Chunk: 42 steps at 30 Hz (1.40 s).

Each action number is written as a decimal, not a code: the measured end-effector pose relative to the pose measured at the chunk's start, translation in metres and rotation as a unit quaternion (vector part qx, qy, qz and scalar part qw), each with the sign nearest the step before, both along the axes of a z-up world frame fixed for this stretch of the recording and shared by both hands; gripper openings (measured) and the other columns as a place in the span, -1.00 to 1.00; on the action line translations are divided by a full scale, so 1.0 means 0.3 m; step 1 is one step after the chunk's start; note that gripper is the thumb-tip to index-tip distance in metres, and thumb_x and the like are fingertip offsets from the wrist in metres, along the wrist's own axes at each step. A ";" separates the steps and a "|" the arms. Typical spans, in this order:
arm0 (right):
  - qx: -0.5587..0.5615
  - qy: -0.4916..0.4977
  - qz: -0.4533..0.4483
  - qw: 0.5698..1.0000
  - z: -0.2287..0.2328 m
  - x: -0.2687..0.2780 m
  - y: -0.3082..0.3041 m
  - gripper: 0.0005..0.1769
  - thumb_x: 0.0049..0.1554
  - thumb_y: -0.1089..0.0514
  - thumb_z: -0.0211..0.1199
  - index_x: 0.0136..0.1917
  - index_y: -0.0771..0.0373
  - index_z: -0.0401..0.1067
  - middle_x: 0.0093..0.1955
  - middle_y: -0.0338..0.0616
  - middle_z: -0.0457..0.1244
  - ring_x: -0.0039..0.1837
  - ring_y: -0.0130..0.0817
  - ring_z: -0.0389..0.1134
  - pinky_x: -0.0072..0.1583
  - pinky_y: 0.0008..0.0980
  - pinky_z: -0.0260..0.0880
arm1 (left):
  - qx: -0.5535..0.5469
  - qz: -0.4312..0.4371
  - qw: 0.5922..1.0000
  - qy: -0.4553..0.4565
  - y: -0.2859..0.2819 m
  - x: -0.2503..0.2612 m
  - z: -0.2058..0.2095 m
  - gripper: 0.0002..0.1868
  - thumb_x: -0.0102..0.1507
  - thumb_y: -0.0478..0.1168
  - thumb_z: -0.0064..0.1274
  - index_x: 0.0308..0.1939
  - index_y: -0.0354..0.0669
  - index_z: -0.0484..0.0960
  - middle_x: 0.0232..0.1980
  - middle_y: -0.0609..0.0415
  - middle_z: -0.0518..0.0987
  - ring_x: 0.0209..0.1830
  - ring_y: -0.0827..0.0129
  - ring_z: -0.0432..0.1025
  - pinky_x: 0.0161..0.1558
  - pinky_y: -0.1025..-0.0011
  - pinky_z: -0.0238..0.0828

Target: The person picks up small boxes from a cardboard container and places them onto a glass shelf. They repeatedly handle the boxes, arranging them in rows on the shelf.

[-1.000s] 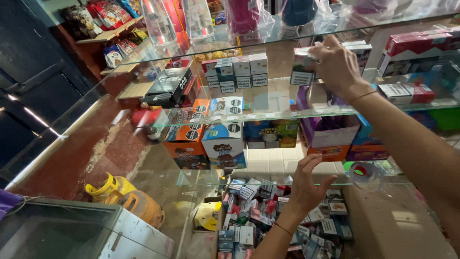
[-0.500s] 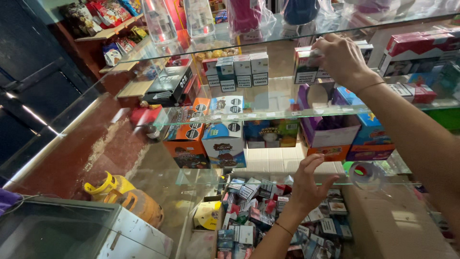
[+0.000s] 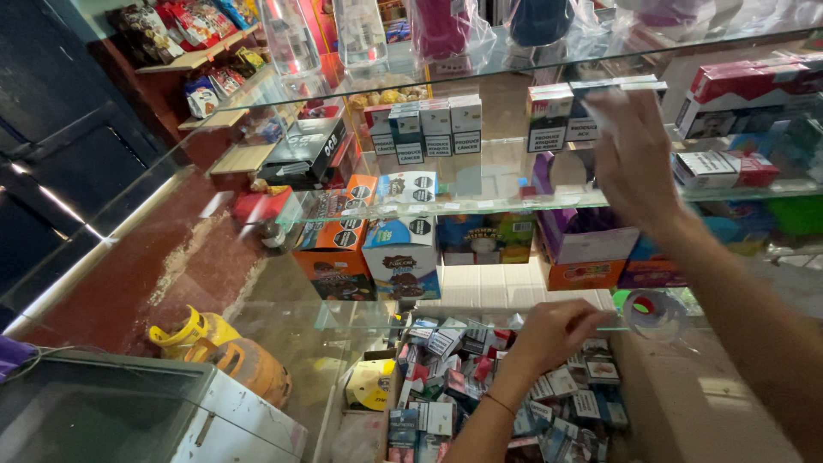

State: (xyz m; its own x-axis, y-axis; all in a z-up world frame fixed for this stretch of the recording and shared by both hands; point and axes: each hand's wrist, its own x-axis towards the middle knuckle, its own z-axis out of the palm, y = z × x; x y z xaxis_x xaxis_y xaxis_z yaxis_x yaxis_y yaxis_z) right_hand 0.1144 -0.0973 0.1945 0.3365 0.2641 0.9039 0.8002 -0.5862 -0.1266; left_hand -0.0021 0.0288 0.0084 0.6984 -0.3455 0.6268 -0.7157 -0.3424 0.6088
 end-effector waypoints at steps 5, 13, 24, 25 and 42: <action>0.055 0.043 0.014 0.997 -0.207 -0.352 -0.136 -0.65 0.35 0.43 -0.05 0.35 0.46 0.37 0.18 0.19 0.20 0.24 0.08 0.20 0.27 -0.04 0.18 | 0.221 -0.074 0.944 0.235 -0.052 0.035 -0.104 -0.48 0.37 0.12 -0.14 -0.33 -0.23 0.69 -0.41 -0.03 0.58 -0.50 0.19 0.39 -0.39 0.21 0.32; 0.199 0.157 -0.019 0.967 -0.562 -0.513 -0.229 -0.76 0.32 0.47 0.12 0.19 0.31 0.49 0.17 0.04 0.37 0.18 -0.18 0.40 0.21 -0.28 0.40 | 0.429 0.070 0.889 0.142 -0.182 0.141 -0.768 0.28 -0.11 0.38 0.20 0.52 -0.24 0.14 0.41 -0.42 0.27 0.26 -0.40 0.27 0.20 -0.37 0.04; 0.246 0.176 -0.033 0.953 -0.732 -0.472 -0.129 -0.78 0.31 0.22 0.18 0.22 0.25 0.47 0.20 -0.02 0.28 0.34 -0.14 0.29 0.33 -0.23 0.27 | 0.276 0.194 0.935 -0.105 -0.255 0.163 -0.827 -0.81 0.38 -0.09 0.01 0.00 -0.03 0.45 0.10 -0.19 0.39 -0.26 -0.14 0.33 -0.45 -0.04 0.29; 0.245 0.177 -0.036 0.952 -0.729 -0.474 -0.125 -0.78 0.31 0.22 0.18 0.22 0.25 0.47 0.20 -0.02 0.28 0.34 -0.14 0.29 0.33 -0.23 0.27 | 0.276 0.192 0.936 -0.103 -0.271 0.182 -0.854 -0.81 0.38 -0.09 0.01 0.00 -0.03 0.45 0.10 -0.19 0.39 -0.26 -0.14 0.33 -0.45 -0.04 0.29; 0.332 0.105 -0.102 0.932 -0.804 -0.428 -0.185 -0.84 0.25 0.39 0.14 0.07 0.28 0.47 0.13 0.00 0.28 0.22 -0.07 0.32 0.27 -0.17 0.32 | 0.128 -0.005 0.921 0.369 -0.041 -0.064 0.085 -0.56 0.10 0.08 0.17 -0.10 -0.07 0.44 -0.19 0.12 0.44 -0.36 0.41 0.24 -0.32 0.49 0.24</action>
